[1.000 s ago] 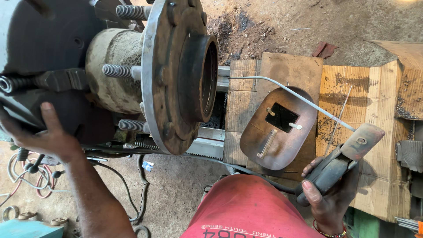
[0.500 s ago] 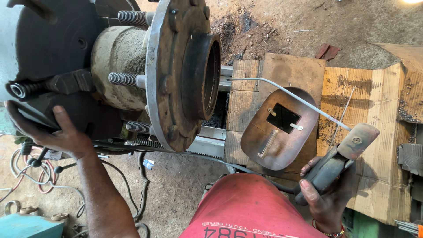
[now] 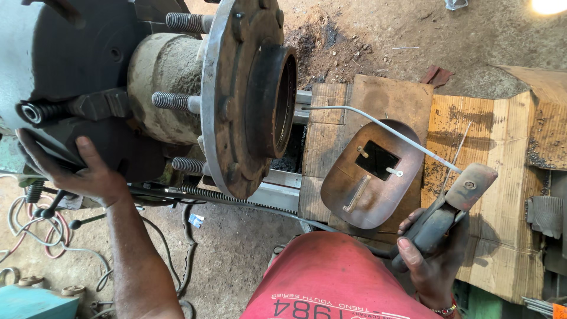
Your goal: The person welds a metal lathe chuck using a handheld welding torch while wearing a protective face shield. They repeatedly lift the shield to weld different sections of the chuck and lower it to inspect the work.
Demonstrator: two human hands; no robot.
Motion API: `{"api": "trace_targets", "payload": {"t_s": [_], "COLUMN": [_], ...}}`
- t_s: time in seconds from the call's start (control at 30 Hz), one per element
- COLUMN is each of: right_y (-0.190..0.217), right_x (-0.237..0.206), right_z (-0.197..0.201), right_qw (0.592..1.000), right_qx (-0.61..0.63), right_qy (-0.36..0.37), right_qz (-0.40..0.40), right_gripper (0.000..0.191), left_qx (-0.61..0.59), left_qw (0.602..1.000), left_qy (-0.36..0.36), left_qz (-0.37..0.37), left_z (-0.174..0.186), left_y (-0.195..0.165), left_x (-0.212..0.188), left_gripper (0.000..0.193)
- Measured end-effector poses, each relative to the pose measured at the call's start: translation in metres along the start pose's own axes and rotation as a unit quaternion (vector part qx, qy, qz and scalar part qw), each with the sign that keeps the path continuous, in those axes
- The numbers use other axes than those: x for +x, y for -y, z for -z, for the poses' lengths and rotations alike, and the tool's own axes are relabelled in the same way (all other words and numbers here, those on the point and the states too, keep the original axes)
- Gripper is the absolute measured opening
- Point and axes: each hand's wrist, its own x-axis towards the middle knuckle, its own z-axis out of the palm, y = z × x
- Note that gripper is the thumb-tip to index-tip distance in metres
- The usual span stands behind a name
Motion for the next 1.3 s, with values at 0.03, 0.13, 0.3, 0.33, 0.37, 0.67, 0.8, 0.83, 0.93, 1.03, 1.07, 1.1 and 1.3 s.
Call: {"api": "trace_targets", "payload": {"t_s": [0.03, 0.13, 0.3, 0.33, 0.37, 0.67, 0.8, 0.83, 0.93, 1.03, 1.07, 1.1, 1.3], "right_y": [0.000, 0.000, 0.000, 0.000, -0.001, -0.005, -0.002, -0.002, -0.005, -0.020, -0.026, -0.032, -0.026], "right_x": [0.000, -0.001, -0.002, -0.002, -0.002, -0.006, -0.010, -0.011, -0.018, -0.026, -0.029, -0.031, -0.044], "right_z": [0.000, -0.001, -0.003, -0.004, -0.004, -0.004, -0.006, -0.005, -0.001, 0.005, 0.007, 0.012, 0.052], "right_qw": [1.000, 1.000, 1.000, 1.000, 1.000, 1.000, 1.000, 0.999, 0.996, 0.989, 0.985, 0.980, 0.960], "right_qx": [0.000, 0.000, -0.010, -0.010, -0.009, -0.007, -0.001, 0.008, 0.058, 0.143, 0.174, 0.196, 0.265], "right_qy": [-0.001, -0.002, -0.001, 0.001, 0.004, 0.008, -0.012, -0.021, -0.057, -0.017, 0.000, 0.011, 0.062], "right_qz": [-0.002, -0.003, -0.002, 0.000, 0.003, 0.009, 0.026, 0.028, 0.031, 0.018, 0.016, 0.016, 0.059], "right_gripper": [0.080, 0.079, 0.077, 0.076, 0.075, 0.083, 0.080, 0.080, 0.085, 0.085, 0.084, 0.083, 0.094], "left_qx": [-0.004, -0.008, 0.010, 0.010, 0.012, -0.003, -0.035, -0.049, 0.014, -0.172, -0.241, -0.311, -0.383], "left_qw": [1.000, 1.000, 1.000, 1.000, 1.000, 1.000, 0.999, 0.998, 0.988, 0.979, 0.962, 0.925, 0.684], "left_qy": [0.001, 0.000, 0.003, 0.006, 0.006, 0.013, 0.022, 0.021, -0.149, -0.054, 0.048, 0.176, 0.613], "left_qz": [0.002, 0.004, -0.001, -0.002, -0.006, -0.014, -0.014, -0.014, -0.026, -0.095, -0.117, -0.131, -0.104], "left_z": [-0.001, -0.001, 0.000, 0.000, 0.000, -0.002, 0.001, 0.005, 0.029, 0.063, 0.069, 0.072, 0.015], "left_y": [0.003, 0.011, 0.014, 0.012, 0.010, 0.014, 0.014, 0.004, -0.059, -0.166, -0.202, -0.238, -0.394], "left_x": [-0.001, -0.005, -0.011, -0.010, -0.010, -0.013, -0.012, -0.015, -0.034, -0.092, -0.109, -0.129, -0.190], "left_gripper": [0.082, 0.081, 0.079, 0.079, 0.078, 0.077, 0.081, 0.083, 0.056, 0.036, 0.029, 0.023, 0.057]}}
